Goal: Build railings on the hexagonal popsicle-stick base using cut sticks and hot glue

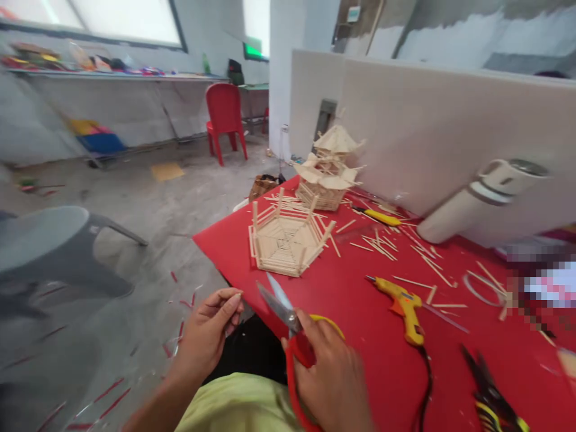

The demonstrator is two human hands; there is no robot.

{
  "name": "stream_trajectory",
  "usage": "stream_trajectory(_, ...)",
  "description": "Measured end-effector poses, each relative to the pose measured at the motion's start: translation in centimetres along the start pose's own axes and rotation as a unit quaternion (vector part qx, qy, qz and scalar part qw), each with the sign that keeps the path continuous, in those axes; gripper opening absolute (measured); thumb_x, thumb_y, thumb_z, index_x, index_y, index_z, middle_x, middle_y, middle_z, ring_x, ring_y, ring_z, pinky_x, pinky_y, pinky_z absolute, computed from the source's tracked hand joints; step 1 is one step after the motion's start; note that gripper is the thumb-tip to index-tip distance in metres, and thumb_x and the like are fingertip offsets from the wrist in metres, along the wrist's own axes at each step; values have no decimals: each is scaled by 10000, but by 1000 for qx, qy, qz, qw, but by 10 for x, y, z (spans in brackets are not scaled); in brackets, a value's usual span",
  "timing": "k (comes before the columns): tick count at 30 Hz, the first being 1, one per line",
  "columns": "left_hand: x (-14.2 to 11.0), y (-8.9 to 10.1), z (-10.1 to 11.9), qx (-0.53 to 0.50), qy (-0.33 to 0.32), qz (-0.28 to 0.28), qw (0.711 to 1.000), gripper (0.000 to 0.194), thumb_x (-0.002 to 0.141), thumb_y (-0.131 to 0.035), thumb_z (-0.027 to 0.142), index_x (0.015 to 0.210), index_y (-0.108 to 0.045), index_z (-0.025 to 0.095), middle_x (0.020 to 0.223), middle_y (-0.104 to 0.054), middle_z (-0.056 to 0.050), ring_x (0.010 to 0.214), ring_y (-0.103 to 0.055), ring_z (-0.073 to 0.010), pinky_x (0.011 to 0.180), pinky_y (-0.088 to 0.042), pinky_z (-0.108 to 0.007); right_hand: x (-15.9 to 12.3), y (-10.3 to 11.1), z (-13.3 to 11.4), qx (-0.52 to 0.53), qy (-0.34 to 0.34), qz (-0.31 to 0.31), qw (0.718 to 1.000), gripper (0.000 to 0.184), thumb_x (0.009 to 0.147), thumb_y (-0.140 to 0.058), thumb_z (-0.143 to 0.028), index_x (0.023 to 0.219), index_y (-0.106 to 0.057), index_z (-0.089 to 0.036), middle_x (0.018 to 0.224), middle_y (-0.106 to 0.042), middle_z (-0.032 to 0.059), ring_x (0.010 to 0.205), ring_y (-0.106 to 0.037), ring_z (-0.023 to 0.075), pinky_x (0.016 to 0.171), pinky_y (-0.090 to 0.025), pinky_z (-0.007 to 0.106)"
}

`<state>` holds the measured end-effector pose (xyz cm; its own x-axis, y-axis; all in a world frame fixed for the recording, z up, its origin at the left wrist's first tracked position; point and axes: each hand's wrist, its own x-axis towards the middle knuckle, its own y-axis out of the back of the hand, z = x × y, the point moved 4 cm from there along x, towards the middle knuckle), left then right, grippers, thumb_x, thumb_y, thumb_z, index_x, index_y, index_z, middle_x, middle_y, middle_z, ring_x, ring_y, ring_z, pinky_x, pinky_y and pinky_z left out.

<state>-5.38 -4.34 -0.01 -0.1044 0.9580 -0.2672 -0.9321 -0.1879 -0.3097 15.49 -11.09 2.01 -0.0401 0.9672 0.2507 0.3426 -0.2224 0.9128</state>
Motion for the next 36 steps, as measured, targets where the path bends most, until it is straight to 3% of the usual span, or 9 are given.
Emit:
stream_trajectory(4,3,-39,-1,131,-6,-91,987,216,670,-779,304,807,-725,145,611,-685,-27,491,-592,-120,403,-399,-175,-21,19,52,-147,-177,-29,973,491,891,-556,-477,1324,-576,-247,1094,-707,94,922,-697,277,713,-538,360)
stream_trajectory(7,2,-62,-2,165,-13,-122,979,149,640,-762,251,753,-735,159,711,-738,-64,550,-669,-175,451,-475,-218,-27,23,75,-180,-229,-24,956,484,882,-572,-423,1324,-578,-227,1043,-713,104,907,-694,283,730,-530,375)
stream_trajectory(12,2,-79,2,232,-86,-117,962,110,581,-768,123,663,-777,195,631,-734,-54,551,-636,-171,539,-498,-232,-25,23,80,-141,-150,38,978,432,812,-647,-288,1230,-636,-183,1045,-699,143,934,-661,297,783,-505,406)
stream_trajectory(16,2,-80,0,196,-73,-135,968,163,551,-809,81,622,-788,226,611,-727,-38,553,-599,-159,539,-464,-208,-15,33,58,-89,-101,98,986,255,871,-594,-236,1102,-700,-217,1050,-703,118,952,-639,281,839,-474,427)
stream_trajectory(20,3,-83,-5,217,-38,-198,955,48,690,-782,224,645,-786,205,551,-688,-40,498,-573,-152,505,-446,-214,10,30,26,110,-14,114,987,265,946,-534,-190,1170,-670,-229,1042,-701,73,945,-641,190,852,-496,314)
stream_trajectory(26,9,-80,-11,211,31,-282,935,310,808,-680,435,661,-740,168,499,-650,-48,428,-523,-132,446,-407,-215,37,13,5,241,30,79,967,147,943,-565,-168,981,-698,-219,854,-690,25,808,-620,152,753,-497,259)
stream_trajectory(30,9,-79,-21,117,118,-249,954,355,795,-700,464,639,-690,145,494,-628,-52,393,-479,-100,400,-345,-193,40,14,2,194,26,126,973,128,934,-571,-165,877,-679,-205,786,-671,24,769,-608,154,732,-478,274)
stream_trajectory(33,6,-82,-32,2,214,-197,957,282,711,-794,409,717,-710,139,503,-596,-18,403,-468,-83,384,-322,-175,40,14,-3,127,38,174,976,129,921,-569,-134,926,-683,-194,799,-670,46,772,-603,169,746,-482,303)
stream_trajectory(36,6,-83,-37,-71,250,-137,956,302,597,-874,339,768,-731,135,492,-548,19,433,-451,-68,383,-300,-154,39,8,-6,114,48,188,974,189,905,-566,-95,1017,-684,-190,825,-673,54,778,-606,171,742,-496,309)
